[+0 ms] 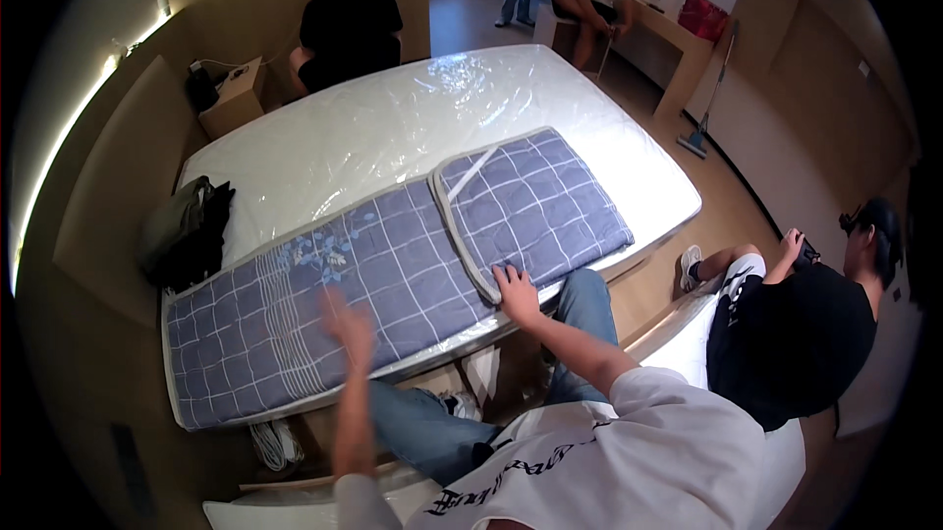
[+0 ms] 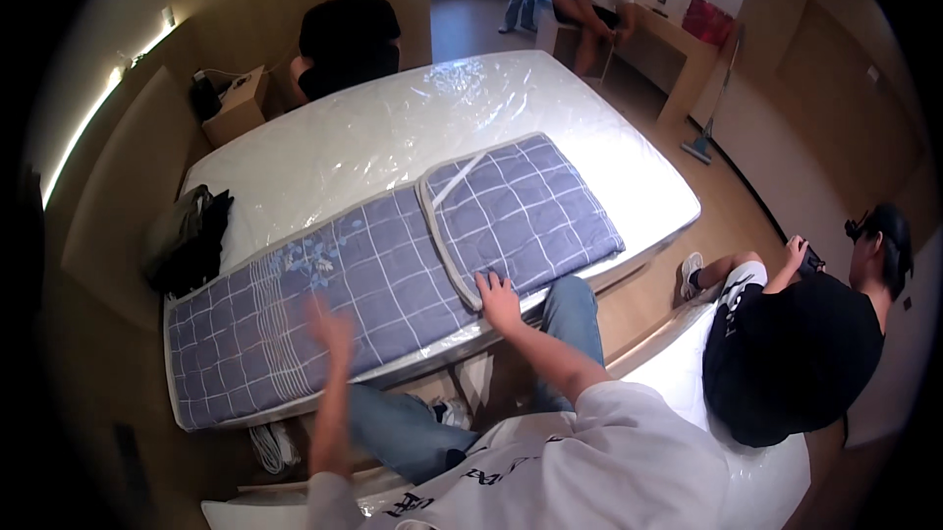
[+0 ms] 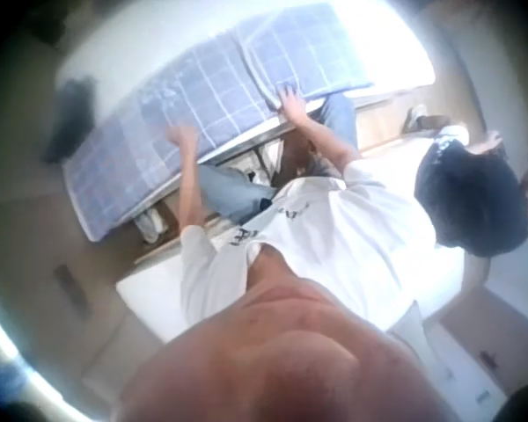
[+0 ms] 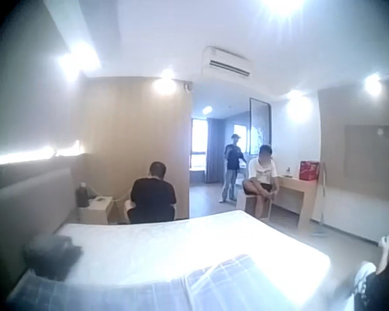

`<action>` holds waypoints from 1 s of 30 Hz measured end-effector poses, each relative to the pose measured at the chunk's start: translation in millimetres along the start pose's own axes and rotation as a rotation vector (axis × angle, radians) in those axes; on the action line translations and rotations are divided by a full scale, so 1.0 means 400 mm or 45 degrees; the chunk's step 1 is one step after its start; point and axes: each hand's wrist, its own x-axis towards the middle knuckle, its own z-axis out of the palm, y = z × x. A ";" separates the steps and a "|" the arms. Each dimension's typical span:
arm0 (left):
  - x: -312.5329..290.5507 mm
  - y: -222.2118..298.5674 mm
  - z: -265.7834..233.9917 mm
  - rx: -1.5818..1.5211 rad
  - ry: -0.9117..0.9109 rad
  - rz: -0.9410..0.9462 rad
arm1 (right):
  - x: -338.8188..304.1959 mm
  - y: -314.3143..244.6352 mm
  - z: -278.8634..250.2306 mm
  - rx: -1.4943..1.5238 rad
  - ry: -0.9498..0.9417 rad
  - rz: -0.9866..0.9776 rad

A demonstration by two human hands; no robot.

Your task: The person unfolds and spreads a patterned mattress pad across a mattress, then folds it inward along its edges and folds it back into a compact rectangle by hand.

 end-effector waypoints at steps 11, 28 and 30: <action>-0.196 0.444 0.234 0.080 -0.215 0.143 | 0.174 0.318 -0.163 0.774 0.799 0.301; -0.185 0.435 0.221 0.371 -0.289 0.104 | 0.412 1.408 -0.597 0.613 1.398 1.016; -0.181 0.480 0.288 0.220 -0.288 0.189 | 0.345 1.681 -0.646 0.776 1.053 0.829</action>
